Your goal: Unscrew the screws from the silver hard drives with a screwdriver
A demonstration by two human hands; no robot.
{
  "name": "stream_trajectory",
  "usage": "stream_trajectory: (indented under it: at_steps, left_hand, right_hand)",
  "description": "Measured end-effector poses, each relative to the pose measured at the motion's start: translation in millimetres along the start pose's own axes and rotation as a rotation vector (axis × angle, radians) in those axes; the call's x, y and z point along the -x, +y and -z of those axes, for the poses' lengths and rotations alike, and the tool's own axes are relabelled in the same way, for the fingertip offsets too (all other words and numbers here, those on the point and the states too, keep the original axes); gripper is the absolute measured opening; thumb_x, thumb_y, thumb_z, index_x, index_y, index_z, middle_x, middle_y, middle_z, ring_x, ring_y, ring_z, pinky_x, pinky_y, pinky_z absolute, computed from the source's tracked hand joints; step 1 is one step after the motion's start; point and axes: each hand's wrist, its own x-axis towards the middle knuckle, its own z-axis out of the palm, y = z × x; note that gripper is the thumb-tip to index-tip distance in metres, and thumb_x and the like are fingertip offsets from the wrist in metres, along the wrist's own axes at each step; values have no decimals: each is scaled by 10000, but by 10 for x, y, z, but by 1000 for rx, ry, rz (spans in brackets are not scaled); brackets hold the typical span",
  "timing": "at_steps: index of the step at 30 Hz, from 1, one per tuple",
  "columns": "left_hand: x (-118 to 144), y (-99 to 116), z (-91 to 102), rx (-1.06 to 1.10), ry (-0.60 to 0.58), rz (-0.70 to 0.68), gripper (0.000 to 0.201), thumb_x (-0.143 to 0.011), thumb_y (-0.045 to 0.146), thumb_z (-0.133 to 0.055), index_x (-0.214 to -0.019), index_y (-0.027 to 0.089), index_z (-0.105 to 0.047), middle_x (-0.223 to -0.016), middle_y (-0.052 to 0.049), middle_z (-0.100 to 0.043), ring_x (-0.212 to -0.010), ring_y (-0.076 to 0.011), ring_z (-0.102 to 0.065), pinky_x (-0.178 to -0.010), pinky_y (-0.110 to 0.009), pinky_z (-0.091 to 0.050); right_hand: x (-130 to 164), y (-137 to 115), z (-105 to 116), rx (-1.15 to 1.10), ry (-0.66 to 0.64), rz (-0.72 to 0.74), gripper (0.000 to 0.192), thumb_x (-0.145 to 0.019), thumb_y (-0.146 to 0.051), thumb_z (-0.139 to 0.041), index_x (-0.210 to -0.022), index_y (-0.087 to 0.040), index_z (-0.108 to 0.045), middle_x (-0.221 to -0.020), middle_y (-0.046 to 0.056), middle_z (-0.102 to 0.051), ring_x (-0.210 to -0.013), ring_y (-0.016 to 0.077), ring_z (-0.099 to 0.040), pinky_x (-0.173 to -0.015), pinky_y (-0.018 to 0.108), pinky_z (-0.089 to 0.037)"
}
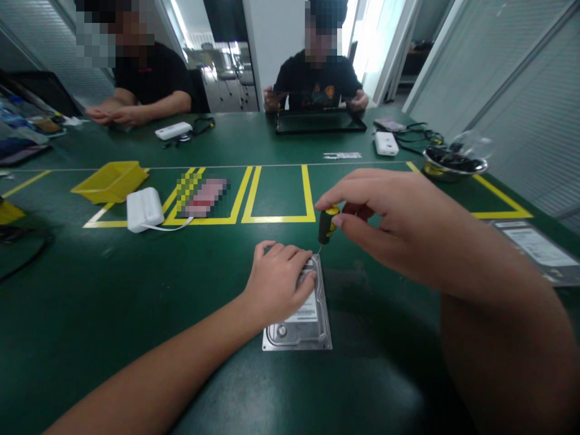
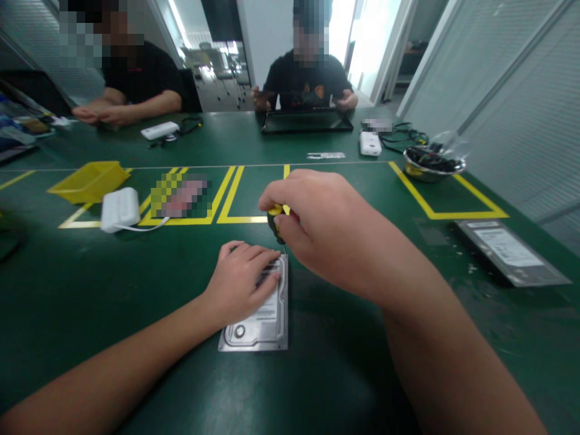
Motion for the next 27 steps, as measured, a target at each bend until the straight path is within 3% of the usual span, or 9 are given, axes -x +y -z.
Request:
stream_trajectory:
  at_steps: [10,19,27]
  left_hand:
    - [-3,7,1,-1,-5,3,309,-923,359,-518,-1171,228,-649,-1116,-37,-707,-1027,-268,-611,-1012,-515,-302]
    - [-3,-1,-14,4,-1,-3,315,-923,359,-520,-1179,227,-648,-1116,-39,-710,-1016,-267,-611,-1003,-518,-303]
    - [-1,2,-12,4,5,-6,314,-922,357,-520,-1175,229,-657,-1113,-40,-713,-1016,-264,-616,-1002,-512,-309]
  right_hand:
    - [-35,-16,-24,6,19,-46,162,-899,-292,-576,-933,-231,-722,-903,8,-684,-802,149,-602,-713,281,-412]
    - [-33,30,-72,58,119,-44,147,-879,-238,-584,-965,-199,-696,-908,28,-696,-789,175,-620,-719,307,-429]
    - [-15,50,-61,3,112,-1,220,-832,-116,-546,-961,-192,-708,-942,24,-706,-837,182,-635,-756,314,-466]
